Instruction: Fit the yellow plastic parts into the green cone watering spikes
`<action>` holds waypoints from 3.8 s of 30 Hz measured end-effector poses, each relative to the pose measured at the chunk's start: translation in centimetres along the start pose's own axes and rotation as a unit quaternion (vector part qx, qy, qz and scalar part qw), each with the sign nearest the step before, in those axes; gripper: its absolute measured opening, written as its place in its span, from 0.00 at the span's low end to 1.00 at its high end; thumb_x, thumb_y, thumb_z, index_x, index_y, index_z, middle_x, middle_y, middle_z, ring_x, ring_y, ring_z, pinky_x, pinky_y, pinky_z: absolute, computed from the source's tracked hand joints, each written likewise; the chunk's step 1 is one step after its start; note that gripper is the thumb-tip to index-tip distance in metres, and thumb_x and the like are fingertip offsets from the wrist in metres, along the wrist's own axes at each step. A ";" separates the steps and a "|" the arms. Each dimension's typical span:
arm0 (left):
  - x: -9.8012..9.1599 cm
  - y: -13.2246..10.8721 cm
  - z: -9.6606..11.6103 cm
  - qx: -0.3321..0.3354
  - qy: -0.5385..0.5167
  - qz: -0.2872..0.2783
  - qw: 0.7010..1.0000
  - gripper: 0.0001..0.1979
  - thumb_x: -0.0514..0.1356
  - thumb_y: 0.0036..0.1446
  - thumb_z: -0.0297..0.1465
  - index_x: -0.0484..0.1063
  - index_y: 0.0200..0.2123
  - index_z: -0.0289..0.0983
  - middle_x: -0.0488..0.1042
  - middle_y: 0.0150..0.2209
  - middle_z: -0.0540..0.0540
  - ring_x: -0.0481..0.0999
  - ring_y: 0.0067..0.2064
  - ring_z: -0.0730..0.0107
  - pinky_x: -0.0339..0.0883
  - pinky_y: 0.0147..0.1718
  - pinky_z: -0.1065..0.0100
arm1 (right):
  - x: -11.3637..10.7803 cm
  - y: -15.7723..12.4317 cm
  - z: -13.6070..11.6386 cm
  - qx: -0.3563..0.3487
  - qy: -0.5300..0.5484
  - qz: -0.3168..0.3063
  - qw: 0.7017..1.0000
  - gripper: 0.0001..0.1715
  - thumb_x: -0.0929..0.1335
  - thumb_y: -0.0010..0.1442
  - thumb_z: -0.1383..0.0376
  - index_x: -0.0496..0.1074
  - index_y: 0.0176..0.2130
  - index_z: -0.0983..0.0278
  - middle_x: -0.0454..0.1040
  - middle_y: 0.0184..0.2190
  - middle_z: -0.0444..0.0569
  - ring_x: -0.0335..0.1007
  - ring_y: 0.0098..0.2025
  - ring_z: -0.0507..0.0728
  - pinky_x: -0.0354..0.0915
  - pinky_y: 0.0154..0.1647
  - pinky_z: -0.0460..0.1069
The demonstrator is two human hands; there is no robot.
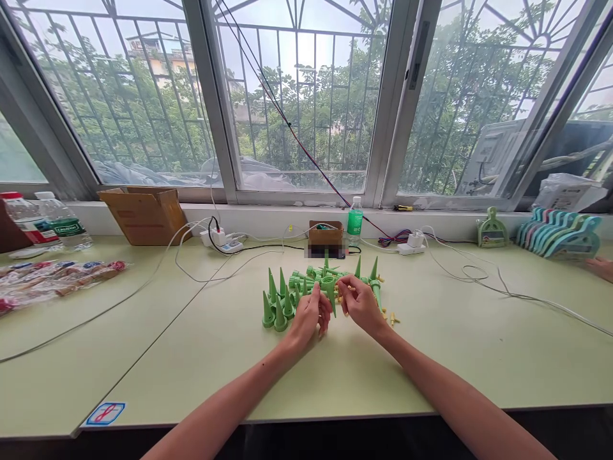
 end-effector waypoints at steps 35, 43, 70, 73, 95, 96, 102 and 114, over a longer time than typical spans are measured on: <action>0.2 -0.7 0.2 0.002 0.006 -0.093 0.996 0.22 0.50 0.62 0.53 0.58 0.38 0.38 0.72 0.37 0.48 0.66 0.16 0.81 0.58 0.12 0.75 | -0.5 0.4 0.5 0.009 0.018 -0.024 1.000 0.17 0.64 0.64 0.51 0.67 0.35 0.62 0.66 0.23 0.42 0.59 0.15 0.49 0.56 0.14 0.45; 0.0 -0.3 -0.3 0.030 0.029 -0.092 0.995 0.26 0.51 0.62 0.52 0.57 0.52 0.38 0.73 0.37 0.46 0.66 0.16 0.80 0.56 0.11 0.75 | -0.5 0.3 0.8 0.018 0.019 -0.023 0.999 0.18 0.65 0.63 0.50 0.67 0.34 0.62 0.69 0.25 0.44 0.60 0.15 0.49 0.58 0.14 0.46; -0.5 -0.4 -0.5 0.122 0.182 0.012 0.976 0.19 0.54 0.62 0.43 0.67 0.51 0.38 0.71 0.35 0.48 0.64 0.19 0.80 0.60 0.18 0.73 | -0.4 0.3 0.5 0.028 -0.001 -0.029 0.999 0.19 0.65 0.63 0.50 0.67 0.32 0.62 0.63 0.17 0.39 0.58 0.14 0.50 0.57 0.14 0.46; -0.4 -0.6 -0.2 0.126 0.189 0.012 0.974 0.18 0.54 0.63 0.42 0.67 0.50 0.38 0.71 0.32 0.49 0.63 0.18 0.79 0.60 0.19 0.73 | -0.3 0.4 0.5 0.032 -0.003 -0.031 0.999 0.19 0.64 0.63 0.50 0.66 0.32 0.62 0.62 0.16 0.39 0.58 0.14 0.50 0.57 0.14 0.46; 0.3 -0.2 -0.6 -0.015 -0.012 -0.048 0.999 0.21 0.48 0.62 0.53 0.58 0.40 0.40 0.71 0.31 0.51 0.65 0.16 0.79 0.56 0.12 0.75 | -0.2 0.0 0.0 -0.010 -0.029 -0.016 0.999 0.16 0.63 0.65 0.53 0.66 0.35 0.63 0.67 0.25 0.43 0.61 0.17 0.49 0.57 0.16 0.45; 0.3 -0.3 -0.5 -0.032 -0.028 -0.055 0.998 0.22 0.47 0.62 0.53 0.58 0.37 0.39 0.70 0.30 0.51 0.66 0.16 0.78 0.57 0.12 0.75 | -0.2 -0.1 -0.1 -0.016 -0.026 -0.028 0.999 0.15 0.64 0.65 0.54 0.67 0.36 0.63 0.67 0.25 0.43 0.61 0.18 0.49 0.57 0.16 0.44; 0.2 -0.4 -0.5 -0.056 -0.075 -0.065 0.994 0.22 0.49 0.62 0.53 0.57 0.34 0.39 0.69 0.25 0.51 0.64 0.17 0.77 0.55 0.13 0.75 | -0.1 -0.1 0.0 -0.024 -0.025 -0.053 0.998 0.13 0.63 0.66 0.56 0.67 0.37 0.63 0.64 0.23 0.41 0.60 0.18 0.49 0.57 0.17 0.44; -0.3 -0.2 -0.5 -0.058 -0.089 -0.075 0.991 0.21 0.51 0.61 0.51 0.56 0.32 0.39 0.63 0.22 0.56 0.55 0.14 0.83 0.44 0.12 0.77 | 0.0 0.0 0.0 -0.026 -0.026 -0.070 0.997 0.11 0.64 0.65 0.58 0.66 0.38 0.64 0.66 0.25 0.43 0.59 0.18 0.48 0.57 0.15 0.44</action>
Point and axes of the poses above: each hand's wrist, its own y-axis towards the middle knuckle, its own x-axis out of the palm, z = x × y, the point moved 2 cm from there along y, towards the middle knuckle
